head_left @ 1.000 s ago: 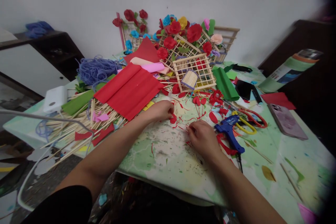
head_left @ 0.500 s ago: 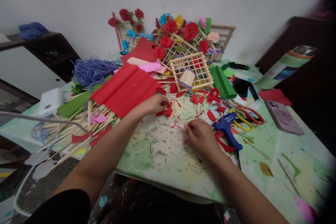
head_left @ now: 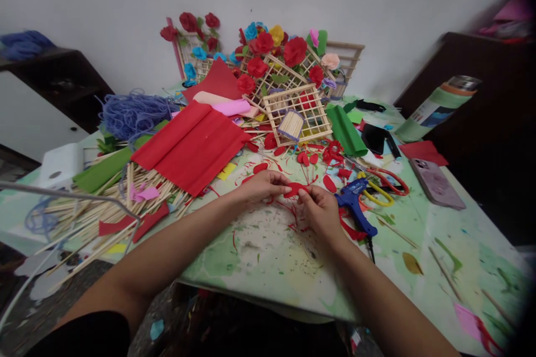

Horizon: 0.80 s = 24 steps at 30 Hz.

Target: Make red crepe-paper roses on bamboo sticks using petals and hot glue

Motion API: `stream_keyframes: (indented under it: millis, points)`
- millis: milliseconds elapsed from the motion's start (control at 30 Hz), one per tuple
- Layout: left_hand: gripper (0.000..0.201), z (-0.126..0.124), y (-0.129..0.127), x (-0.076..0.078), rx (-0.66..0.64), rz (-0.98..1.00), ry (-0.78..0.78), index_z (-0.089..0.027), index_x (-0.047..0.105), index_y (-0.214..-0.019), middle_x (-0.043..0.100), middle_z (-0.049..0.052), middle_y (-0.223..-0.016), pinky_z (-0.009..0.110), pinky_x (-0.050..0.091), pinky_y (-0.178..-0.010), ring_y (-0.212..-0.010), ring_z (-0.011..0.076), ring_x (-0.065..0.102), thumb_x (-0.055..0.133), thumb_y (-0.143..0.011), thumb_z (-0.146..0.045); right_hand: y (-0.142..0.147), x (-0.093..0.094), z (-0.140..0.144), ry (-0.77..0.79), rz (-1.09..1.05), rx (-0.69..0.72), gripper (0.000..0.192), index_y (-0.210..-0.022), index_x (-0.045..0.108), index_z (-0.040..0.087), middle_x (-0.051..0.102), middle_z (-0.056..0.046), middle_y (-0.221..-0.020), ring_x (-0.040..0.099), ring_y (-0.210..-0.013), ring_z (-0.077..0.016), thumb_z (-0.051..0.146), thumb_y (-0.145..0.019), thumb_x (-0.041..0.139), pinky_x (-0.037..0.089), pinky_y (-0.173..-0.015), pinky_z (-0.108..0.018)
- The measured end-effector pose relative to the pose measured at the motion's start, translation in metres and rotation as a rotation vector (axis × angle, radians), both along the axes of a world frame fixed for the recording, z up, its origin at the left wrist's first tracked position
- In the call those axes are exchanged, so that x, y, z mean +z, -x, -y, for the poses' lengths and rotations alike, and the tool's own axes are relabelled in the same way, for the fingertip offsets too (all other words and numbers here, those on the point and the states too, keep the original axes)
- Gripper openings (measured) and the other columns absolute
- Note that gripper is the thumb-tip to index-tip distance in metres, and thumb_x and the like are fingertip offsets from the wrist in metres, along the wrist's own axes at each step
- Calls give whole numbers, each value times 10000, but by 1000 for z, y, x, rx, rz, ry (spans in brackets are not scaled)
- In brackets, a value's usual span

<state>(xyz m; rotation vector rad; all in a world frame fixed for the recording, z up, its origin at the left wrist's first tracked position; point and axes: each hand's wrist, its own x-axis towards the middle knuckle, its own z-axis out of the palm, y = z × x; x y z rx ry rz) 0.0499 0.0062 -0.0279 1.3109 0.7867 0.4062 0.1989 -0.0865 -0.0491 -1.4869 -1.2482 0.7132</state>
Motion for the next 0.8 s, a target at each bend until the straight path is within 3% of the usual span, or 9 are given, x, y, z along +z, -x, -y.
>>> stream_keyframes:
  millis: [133, 267, 400, 533, 800]
  points:
    - [239, -5, 3, 3, -55, -35, -78, -134, 647, -821, 619, -15, -649, 195, 334, -498, -511, 57, 455, 721, -632, -259, -3, -1, 0, -30, 92, 9, 336, -593, 474, 194, 435, 39, -532, 397, -526, -117, 389, -867, 463, 305, -520, -239]
    - [198, -10, 5, 5, -82, -75, -205, -125, 673, -800, 648, 8, -691, 195, 377, -547, -589, 81, 514, 703, -644, -242, -4, 3, 3, -44, 380, -11, 353, -573, 375, 206, 406, 35, -546, 375, -540, -121, 334, -901, 407, 254, -522, -250]
    - [174, -12, 7, 6, -155, -130, -320, -125, 677, -738, 611, -2, -610, 199, 358, -526, -549, 81, 483, 681, -667, -283, -4, 6, 5, -46, 568, 20, 329, -589, 382, 205, 433, 17, -584, 396, -578, -132, 290, -907, 385, 264, -553, -257]
    - [201, -12, 6, 5, -231, -175, -366, -119, 663, -684, 573, -14, -561, 203, 343, -531, -528, 76, 455, 675, -666, -319, -3, 6, 4, -30, 522, 67, 333, -595, 375, 209, 433, 15, -583, 405, -582, -137, 308, -914, 365, 275, -554, -255]
    - [251, -9, 6, 2, -322, -200, -399, -137, 715, -809, 656, 15, -671, 221, 376, -568, -579, 105, 513, 661, -668, -337, 0, 4, 4, -3, 340, 136, 340, -589, 367, 208, 463, 21, -588, 417, -572, -124, 317, -911, 367, 276, -528, -241]
